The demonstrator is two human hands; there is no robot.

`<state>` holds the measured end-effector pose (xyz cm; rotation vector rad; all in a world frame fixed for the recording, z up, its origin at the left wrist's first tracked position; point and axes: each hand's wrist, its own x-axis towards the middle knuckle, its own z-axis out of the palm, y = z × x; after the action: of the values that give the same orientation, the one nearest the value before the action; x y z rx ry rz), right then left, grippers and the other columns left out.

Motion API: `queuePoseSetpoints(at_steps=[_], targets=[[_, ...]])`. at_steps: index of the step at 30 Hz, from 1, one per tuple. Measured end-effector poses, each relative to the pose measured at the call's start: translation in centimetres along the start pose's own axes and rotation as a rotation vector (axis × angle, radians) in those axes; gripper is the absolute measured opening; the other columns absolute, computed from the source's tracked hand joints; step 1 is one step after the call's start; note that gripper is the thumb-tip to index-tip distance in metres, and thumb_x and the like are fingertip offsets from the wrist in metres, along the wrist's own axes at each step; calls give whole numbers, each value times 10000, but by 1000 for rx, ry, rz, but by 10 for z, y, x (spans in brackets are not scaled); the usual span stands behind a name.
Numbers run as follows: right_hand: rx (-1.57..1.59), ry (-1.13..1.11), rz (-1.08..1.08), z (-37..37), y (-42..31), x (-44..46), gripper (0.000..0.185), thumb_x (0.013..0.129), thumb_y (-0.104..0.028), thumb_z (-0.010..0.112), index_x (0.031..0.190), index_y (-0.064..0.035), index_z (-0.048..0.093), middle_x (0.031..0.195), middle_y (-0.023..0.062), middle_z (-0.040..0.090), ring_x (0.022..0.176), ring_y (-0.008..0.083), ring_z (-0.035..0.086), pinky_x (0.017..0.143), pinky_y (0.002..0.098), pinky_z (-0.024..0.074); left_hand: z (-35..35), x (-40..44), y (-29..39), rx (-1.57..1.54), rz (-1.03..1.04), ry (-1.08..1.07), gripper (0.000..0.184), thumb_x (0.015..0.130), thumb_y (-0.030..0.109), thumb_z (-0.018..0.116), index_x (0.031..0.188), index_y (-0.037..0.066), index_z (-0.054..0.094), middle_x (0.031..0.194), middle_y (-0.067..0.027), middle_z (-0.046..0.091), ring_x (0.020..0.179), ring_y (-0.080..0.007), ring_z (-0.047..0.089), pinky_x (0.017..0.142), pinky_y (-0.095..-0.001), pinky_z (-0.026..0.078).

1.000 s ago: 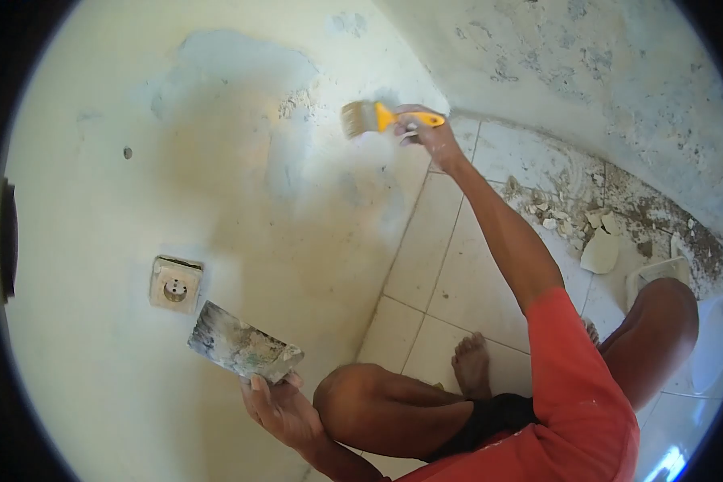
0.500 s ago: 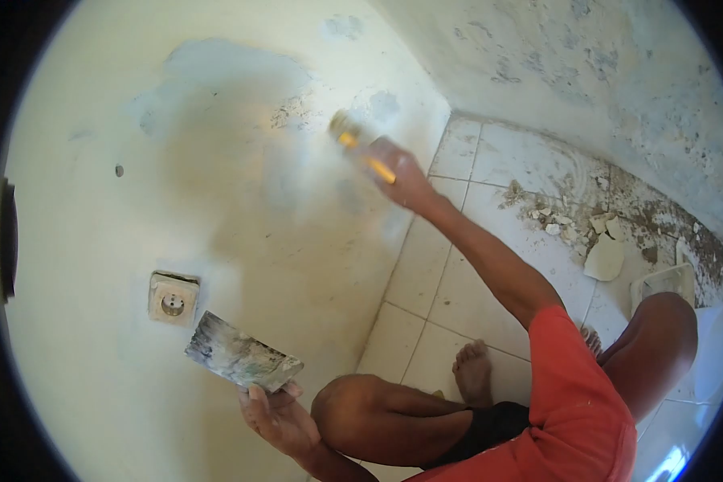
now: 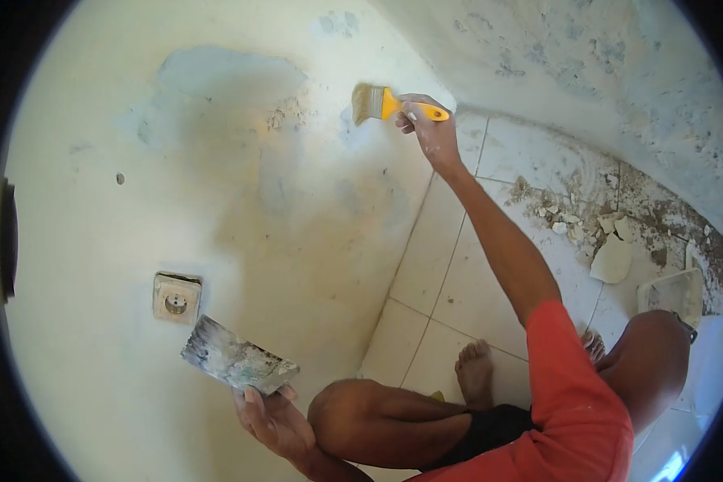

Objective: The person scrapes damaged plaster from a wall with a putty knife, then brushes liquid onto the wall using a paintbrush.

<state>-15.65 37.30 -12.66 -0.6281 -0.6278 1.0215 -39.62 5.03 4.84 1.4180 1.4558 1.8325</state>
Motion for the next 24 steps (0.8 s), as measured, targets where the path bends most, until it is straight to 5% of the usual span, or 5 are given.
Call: queuePoseSetpoints(at_steps=[9,15,18,20,24], targets=[[331,220,95,36,48,-29,289,953,-204,553,1139,16,583,845,103,649,758,164,636,688,301,526,2,-1,-2,-29,-11,54,331,910,218,516,1050,-79,552,889,-150,618,705,-188,574,559,-285,460],[-110,237,63,8,38,-28,225,921,-164,577,1071,-12,645,795,68,644,683,120,620,588,285,512,-6,-2,-5,-10,4,-39,323,914,216,510,1045,-75,557,911,-150,618,719,-188,574,569,-290,460],[-254,207,-218,7,34,-31,207,911,-155,590,1059,-24,653,858,85,655,715,171,639,620,306,515,4,-8,3,-1,-11,-7,316,915,214,509,1030,-75,557,910,-147,616,723,-185,570,580,-298,456],[-668,-246,-671,26,14,-34,230,880,-120,633,1094,-41,656,927,90,655,779,226,628,710,303,507,1,-7,2,1,-13,-43,317,914,215,509,1032,-76,557,912,-147,616,726,-184,569,586,-300,454],[-712,-687,-252,16,-37,-62,237,868,-130,654,1091,-51,671,974,108,643,846,253,605,777,321,487,3,-4,-1,-46,-27,-44,316,914,204,513,1045,-81,556,922,-142,616,744,-181,567,597,-301,453]])
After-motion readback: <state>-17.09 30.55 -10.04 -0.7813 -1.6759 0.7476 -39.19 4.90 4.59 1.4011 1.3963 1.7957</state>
